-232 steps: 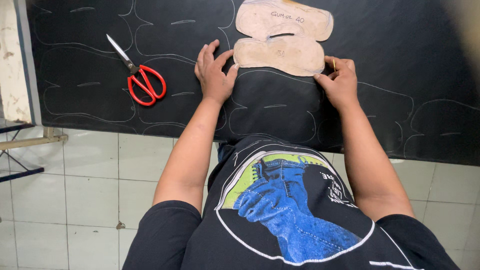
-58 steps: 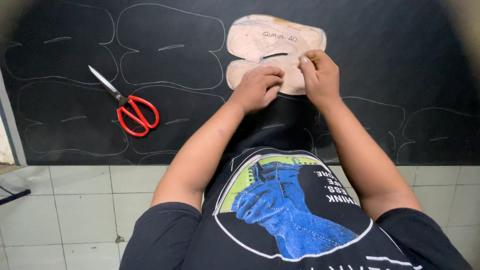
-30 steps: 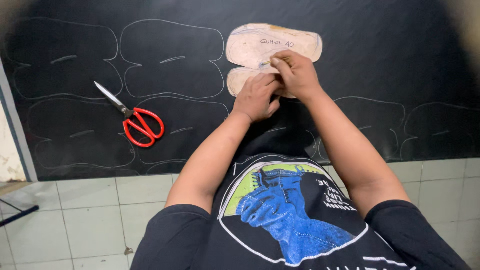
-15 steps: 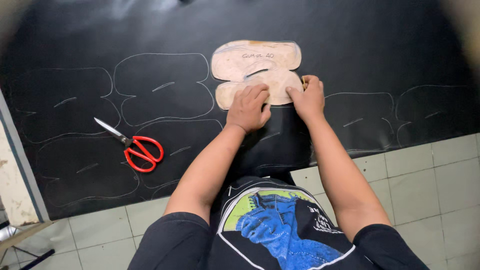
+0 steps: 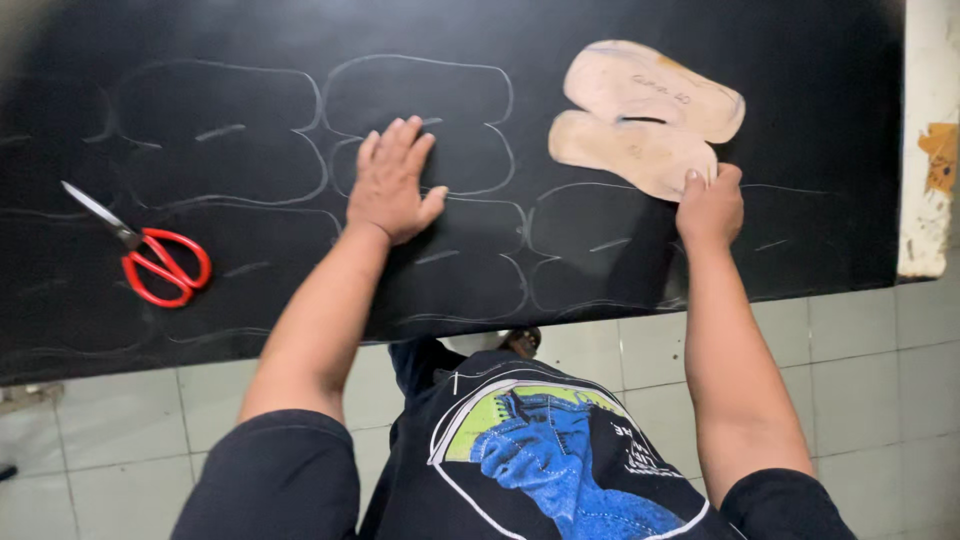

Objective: The person uses a cardboard shoe sole template to trace outlines onto a large black sheet of material with a small yellow marker. They repeatedly reposition the template and trace multiple outlines across the sheet.

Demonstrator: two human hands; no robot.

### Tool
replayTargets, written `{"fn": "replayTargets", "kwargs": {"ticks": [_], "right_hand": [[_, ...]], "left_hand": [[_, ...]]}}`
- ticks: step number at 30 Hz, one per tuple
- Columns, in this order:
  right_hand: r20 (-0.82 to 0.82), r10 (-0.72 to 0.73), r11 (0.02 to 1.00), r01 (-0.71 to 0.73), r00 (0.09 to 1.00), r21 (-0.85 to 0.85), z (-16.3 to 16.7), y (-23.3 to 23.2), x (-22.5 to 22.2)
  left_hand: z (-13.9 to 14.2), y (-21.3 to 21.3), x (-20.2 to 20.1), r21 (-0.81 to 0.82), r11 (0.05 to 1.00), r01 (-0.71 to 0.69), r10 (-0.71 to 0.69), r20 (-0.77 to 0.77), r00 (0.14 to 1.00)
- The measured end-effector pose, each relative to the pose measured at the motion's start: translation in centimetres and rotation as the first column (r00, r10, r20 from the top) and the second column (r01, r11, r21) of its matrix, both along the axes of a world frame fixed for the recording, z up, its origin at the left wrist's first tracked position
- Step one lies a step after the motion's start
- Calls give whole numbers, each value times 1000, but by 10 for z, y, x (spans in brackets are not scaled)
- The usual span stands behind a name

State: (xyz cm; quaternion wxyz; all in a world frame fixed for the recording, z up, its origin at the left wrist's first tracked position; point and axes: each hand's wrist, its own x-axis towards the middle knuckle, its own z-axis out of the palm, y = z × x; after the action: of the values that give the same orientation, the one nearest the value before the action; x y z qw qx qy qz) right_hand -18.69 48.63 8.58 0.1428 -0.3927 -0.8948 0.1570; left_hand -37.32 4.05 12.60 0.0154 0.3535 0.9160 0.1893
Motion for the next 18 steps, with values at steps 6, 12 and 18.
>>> {"fn": "replayTargets", "kwargs": {"ticks": [6, 12, 18], "right_hand": [[-62, 203, 938, -176, 977, 298, -28, 19, 20], [-102, 219, 946, -185, 970, 267, -27, 17, 21], [-91, 227, 940, -194, 970, 279, -21, 18, 20]], "left_hand": [[-2, 8, 6, -37, 999, -39, 36, -82, 996], [-3, 14, 5, -74, 995, -60, 53, -91, 994], [1, 17, 2, -82, 995, -53, 45, -98, 994]]}}
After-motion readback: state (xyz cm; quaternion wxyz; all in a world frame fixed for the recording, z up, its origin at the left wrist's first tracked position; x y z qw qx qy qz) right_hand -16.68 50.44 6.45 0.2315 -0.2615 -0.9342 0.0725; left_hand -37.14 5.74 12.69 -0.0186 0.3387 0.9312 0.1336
